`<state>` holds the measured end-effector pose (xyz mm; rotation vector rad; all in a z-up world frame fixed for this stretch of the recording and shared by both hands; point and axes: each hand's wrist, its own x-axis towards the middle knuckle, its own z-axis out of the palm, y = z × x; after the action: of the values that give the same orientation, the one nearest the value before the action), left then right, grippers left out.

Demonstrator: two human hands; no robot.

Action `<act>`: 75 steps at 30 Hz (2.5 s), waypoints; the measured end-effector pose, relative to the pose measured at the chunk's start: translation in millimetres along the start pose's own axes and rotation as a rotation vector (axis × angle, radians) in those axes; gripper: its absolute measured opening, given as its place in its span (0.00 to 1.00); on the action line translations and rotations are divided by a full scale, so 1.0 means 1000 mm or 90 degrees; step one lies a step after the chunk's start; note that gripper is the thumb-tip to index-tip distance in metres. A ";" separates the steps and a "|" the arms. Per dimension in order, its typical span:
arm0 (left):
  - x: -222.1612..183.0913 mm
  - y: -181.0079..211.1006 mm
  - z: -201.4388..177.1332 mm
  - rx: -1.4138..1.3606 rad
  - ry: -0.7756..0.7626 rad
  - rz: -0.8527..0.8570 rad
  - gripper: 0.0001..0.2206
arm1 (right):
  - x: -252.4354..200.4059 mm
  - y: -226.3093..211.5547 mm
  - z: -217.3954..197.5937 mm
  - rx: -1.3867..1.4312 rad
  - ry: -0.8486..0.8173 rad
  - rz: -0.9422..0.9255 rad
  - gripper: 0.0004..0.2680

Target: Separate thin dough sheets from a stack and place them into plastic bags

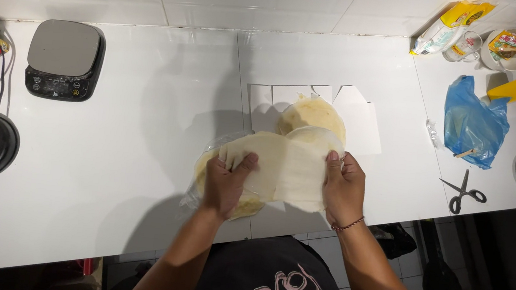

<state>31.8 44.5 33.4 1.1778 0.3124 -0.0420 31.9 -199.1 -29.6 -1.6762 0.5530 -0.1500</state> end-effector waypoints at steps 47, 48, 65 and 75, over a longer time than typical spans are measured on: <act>0.017 -0.034 -0.092 0.164 -0.031 -0.088 0.13 | 0.106 -0.011 -0.024 0.097 0.053 0.028 0.14; 0.019 -0.041 -0.092 0.193 -0.034 -0.083 0.14 | 0.121 0.027 -0.029 -0.089 0.074 0.093 0.24; 0.006 0.022 0.076 0.013 -0.269 -0.081 0.13 | 0.009 -0.024 -0.016 0.445 -0.330 0.167 0.17; 0.116 -0.064 0.059 0.358 -0.147 -0.005 0.32 | 0.126 -0.008 -0.045 0.002 -0.055 -0.007 0.25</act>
<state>142.9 -18.8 -34.8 1.7113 0.0992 -0.2847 126.0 -293.6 -39.5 -1.6741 0.4782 -0.0851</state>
